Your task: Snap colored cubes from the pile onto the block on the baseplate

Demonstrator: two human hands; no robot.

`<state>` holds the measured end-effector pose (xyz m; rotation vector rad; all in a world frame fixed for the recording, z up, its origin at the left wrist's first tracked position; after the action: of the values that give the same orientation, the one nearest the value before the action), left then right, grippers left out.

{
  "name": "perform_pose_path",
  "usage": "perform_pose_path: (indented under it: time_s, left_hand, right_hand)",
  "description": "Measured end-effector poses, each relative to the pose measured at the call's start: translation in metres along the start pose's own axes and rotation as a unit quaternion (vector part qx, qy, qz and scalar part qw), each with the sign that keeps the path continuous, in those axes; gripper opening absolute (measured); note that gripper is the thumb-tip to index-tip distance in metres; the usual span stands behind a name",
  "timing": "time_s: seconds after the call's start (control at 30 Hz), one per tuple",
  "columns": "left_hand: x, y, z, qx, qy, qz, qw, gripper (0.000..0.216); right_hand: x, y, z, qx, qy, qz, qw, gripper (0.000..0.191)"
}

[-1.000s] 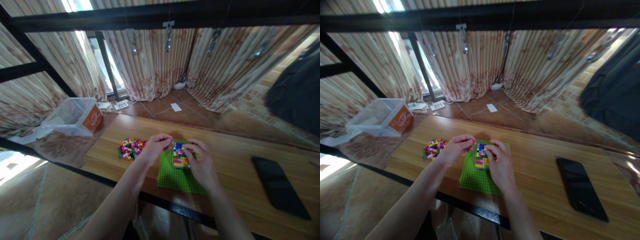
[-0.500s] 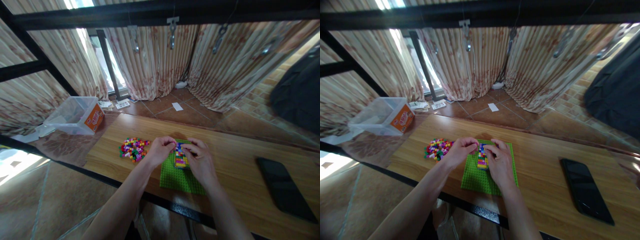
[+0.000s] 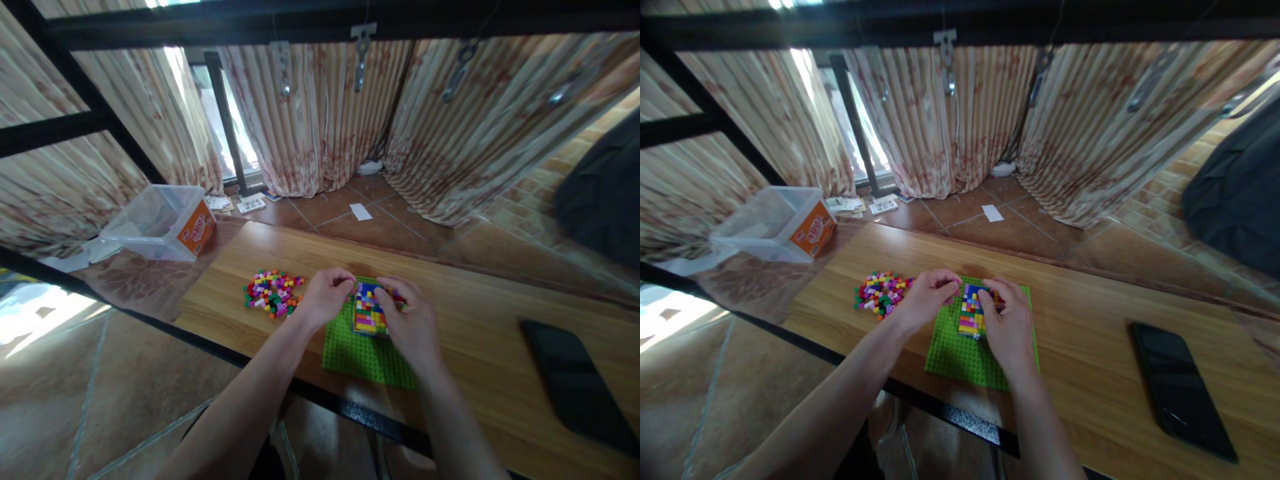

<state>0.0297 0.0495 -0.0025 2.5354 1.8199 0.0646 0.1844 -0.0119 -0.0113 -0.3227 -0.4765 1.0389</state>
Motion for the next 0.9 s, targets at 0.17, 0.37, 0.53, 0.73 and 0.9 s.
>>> perform_pose_path:
  time_s: [0.17,0.37,0.53,0.73,0.9]
  left_hand:
    - [-0.002,0.002,0.002,0.011,0.032,0.033,0.999,0.009]
    - [-0.002,0.001,0.004,0.022,0.048,0.044,0.998,0.012]
    - [-0.001,0.001,0.008,0.036,0.037,0.05,0.997,0.016]
    - [-0.002,0.002,0.006,0.033,0.048,0.057,0.997,0.015]
    - [-0.004,0.002,-0.005,0.05,0.087,0.067,0.993,0.017]
  right_hand:
    - [0.002,0.006,-0.003,-0.017,0.02,0.014,1.0,0.033]
    - [0.004,0.006,-0.005,-0.019,0.022,0.003,1.0,0.032]
    - [0.004,0.006,-0.005,-0.013,0.033,0.01,0.999,0.03]
    - [0.003,0.009,-0.005,-0.009,0.043,0.015,0.999,0.029]
    - [0.0,0.002,-0.001,-0.01,-0.003,-0.008,1.0,0.03]
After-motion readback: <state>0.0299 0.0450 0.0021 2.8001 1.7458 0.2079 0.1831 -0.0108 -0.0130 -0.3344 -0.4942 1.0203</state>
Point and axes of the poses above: each hand's wrist, its own x-axis towards the middle knuckle, its own y-axis out of the palm, z = x × y, the point moved 3 cm from there along x, towards the middle knuckle, and after that the axes turned 11 degrees about y, right-handed, at the moved point
